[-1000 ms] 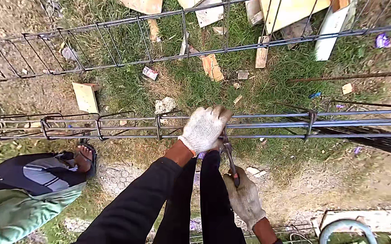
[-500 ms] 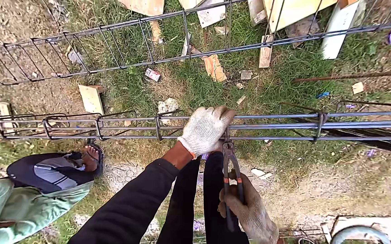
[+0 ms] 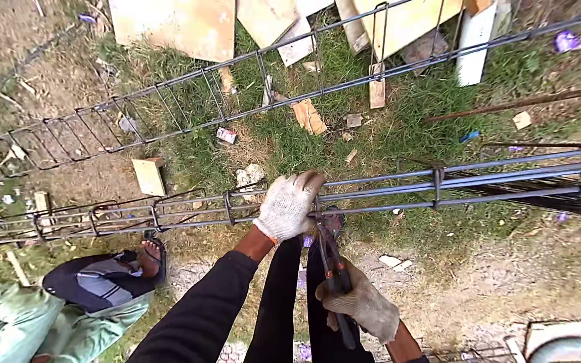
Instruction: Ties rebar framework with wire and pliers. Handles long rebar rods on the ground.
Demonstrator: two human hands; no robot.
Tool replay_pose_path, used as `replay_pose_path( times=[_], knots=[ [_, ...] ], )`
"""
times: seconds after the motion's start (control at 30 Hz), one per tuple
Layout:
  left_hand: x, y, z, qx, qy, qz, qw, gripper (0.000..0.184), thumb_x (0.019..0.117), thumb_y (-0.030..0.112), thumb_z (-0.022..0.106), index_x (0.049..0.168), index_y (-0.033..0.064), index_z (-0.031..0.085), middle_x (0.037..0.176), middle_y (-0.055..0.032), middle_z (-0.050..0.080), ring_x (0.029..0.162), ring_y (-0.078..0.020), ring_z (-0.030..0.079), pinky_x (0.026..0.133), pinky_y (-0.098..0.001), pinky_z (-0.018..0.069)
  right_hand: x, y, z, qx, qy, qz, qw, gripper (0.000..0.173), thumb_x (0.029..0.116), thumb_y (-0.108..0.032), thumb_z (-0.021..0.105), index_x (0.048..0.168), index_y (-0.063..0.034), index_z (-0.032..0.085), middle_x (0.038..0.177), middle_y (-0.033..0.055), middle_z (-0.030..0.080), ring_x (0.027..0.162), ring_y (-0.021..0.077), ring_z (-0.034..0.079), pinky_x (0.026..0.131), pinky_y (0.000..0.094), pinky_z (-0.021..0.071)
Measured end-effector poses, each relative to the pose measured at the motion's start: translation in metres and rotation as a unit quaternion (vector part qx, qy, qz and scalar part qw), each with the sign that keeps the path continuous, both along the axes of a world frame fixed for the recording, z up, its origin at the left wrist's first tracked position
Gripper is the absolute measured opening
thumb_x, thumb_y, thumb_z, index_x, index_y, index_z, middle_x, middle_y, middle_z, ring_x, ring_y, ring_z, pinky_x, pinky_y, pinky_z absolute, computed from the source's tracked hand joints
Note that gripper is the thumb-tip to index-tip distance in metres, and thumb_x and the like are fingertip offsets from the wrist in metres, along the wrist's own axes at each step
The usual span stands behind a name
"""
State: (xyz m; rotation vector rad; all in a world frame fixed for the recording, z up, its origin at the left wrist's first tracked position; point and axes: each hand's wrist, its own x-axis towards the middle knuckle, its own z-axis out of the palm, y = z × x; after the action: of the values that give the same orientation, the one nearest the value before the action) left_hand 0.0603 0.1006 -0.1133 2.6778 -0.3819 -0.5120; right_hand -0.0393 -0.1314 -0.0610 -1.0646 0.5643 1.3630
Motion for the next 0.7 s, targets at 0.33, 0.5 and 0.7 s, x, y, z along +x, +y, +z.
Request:
replay_pose_path(
  times=[0.33, 0.5, 0.7],
  knots=[
    [-0.002, 0.002, -0.002, 0.004, -0.025, -0.004, 1.0, 0.081, 0.0598, 0.048, 0.088, 0.13, 0.0173, 0.061, 0.128, -0.0106, 0.067, 0.102, -0.0306, 0.069, 0.075, -0.0502, 0.0546, -0.026, 0.046, 0.0, -0.491, -0.37, 0.307, 0.726, 0.05, 0.0851, -0.017, 0.068, 0.134, -0.0047, 0.064, 0.111, 0.0157, 0.07, 0.097, 0.0332, 0.071, 0.078, 0.0517, 0.0597],
    [0.0, 0.002, -0.005, 0.001, -0.016, 0.0, 1.0, 0.08, 0.0606, 0.042, 0.088, 0.132, 0.0184, 0.06, 0.129, -0.012, 0.066, 0.105, -0.0325, 0.068, 0.077, -0.0517, 0.054, -0.037, 0.047, -0.024, -0.309, -0.259, 0.105, 0.909, 0.028, 0.0987, -0.035, 0.061, 0.107, -0.0099, 0.069, 0.072, 0.0009, 0.066, 0.061, 0.0142, 0.065, 0.058, 0.0359, 0.0582],
    [0.001, 0.002, -0.006, -0.012, -0.018, -0.002, 1.0, 0.082, 0.0584, 0.038, 0.089, 0.133, 0.017, 0.061, 0.129, -0.0121, 0.066, 0.101, -0.0327, 0.068, 0.076, -0.0517, 0.054, -0.006, -0.005, -0.045, 0.266, 0.108, -0.064, 0.956, 0.024, 0.0992, -0.03, 0.059, 0.107, -0.008, 0.064, 0.071, 0.004, 0.062, 0.058, 0.0189, 0.064, 0.058, 0.0404, 0.0593]
  ],
)
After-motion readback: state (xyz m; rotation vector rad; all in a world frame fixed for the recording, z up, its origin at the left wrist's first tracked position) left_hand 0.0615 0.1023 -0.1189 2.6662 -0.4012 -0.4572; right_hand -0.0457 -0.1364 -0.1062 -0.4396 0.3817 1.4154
